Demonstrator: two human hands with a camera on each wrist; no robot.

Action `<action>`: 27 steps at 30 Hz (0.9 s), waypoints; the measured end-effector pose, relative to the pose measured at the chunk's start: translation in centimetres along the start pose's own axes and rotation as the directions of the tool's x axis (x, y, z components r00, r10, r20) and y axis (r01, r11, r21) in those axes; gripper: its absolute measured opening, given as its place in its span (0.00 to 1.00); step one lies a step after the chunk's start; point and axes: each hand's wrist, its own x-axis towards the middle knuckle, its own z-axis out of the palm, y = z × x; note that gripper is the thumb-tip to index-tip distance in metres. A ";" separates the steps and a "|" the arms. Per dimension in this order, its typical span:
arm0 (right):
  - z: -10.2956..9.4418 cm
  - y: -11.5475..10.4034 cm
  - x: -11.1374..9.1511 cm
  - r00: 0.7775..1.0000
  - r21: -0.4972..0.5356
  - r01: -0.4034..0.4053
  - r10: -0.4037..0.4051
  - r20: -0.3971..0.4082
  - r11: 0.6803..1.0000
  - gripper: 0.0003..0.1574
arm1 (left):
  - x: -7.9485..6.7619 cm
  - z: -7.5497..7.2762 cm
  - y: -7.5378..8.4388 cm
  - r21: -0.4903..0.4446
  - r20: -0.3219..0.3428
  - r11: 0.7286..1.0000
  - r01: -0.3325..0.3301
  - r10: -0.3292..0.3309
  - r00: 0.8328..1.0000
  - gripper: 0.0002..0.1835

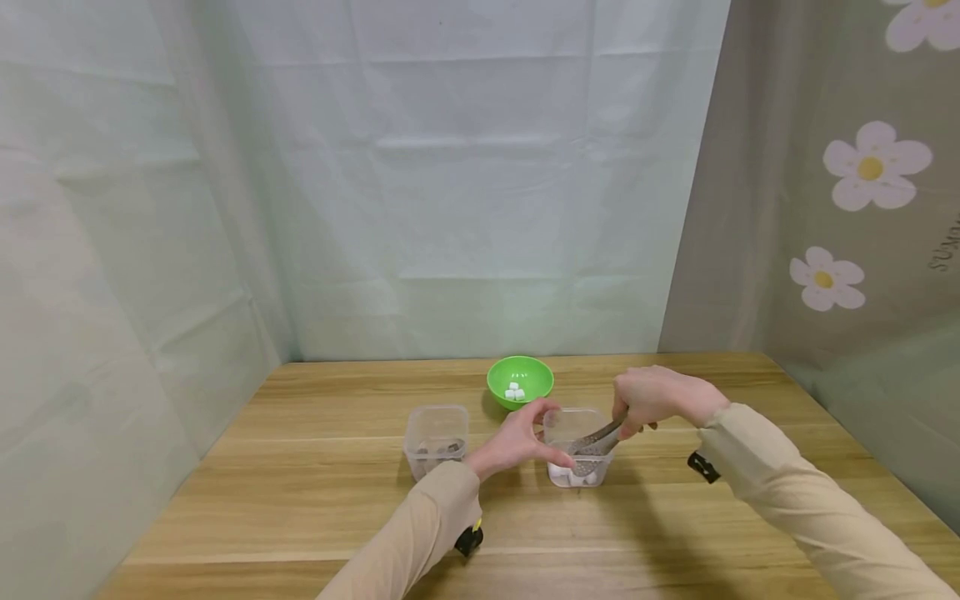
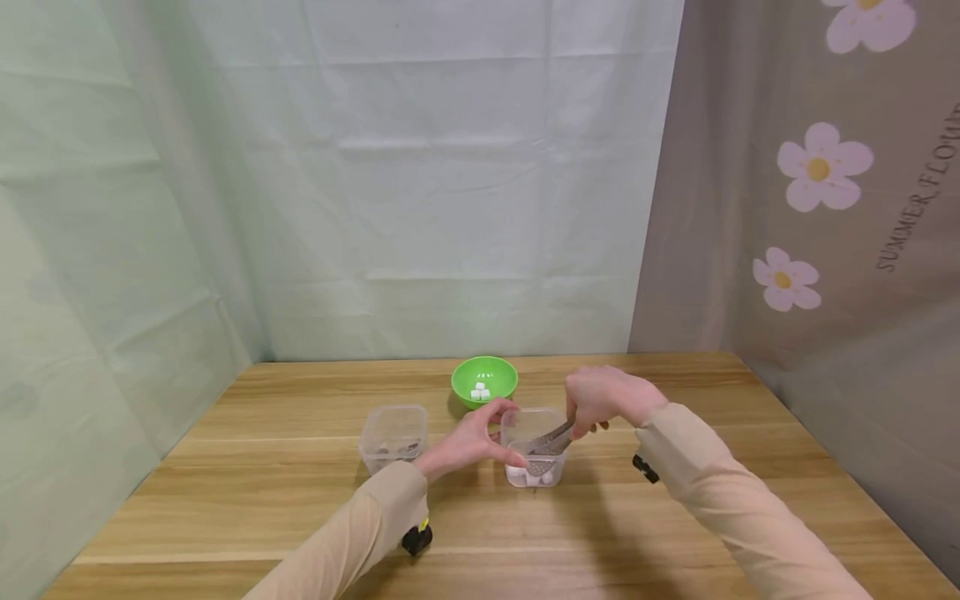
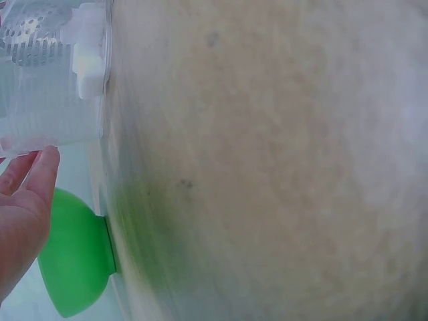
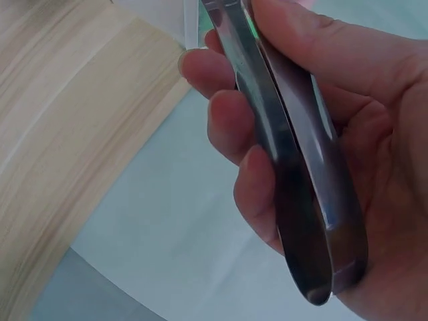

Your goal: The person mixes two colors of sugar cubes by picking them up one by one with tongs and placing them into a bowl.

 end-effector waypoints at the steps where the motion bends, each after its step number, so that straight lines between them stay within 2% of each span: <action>1: 0.0 0.0 0.0 1.000 -0.003 0.002 -0.002 0.002 1.000 0.14 | 0.0 0.0 0.0 0.002 0.000 1.000 -0.001 0.001 1.000 0.45; 13: -0.4 0.8 -0.6 0.999 0.051 0.029 -0.027 -0.033 0.998 0.09 | -0.1 0.0 -0.2 0.035 0.010 0.999 0.017 -0.017 1.000 0.47; 18: -0.6 1.7 -1.1 0.998 0.082 0.020 -0.015 -0.059 0.996 0.01 | -0.1 0.0 -0.2 0.048 0.008 0.999 0.022 -0.022 1.000 0.47; 21: -0.6 2.2 -1.3 0.997 0.104 0.023 -0.015 -0.081 0.994 0.06 | -0.1 0.0 -0.2 0.056 0.004 0.998 0.024 -0.024 1.000 0.47; 27: -0.7 2.9 -1.8 0.992 0.180 0.043 -0.021 -0.125 0.983 0.08 | 0.0 0.0 -0.3 0.056 0.000 0.998 0.020 -0.020 1.000 0.46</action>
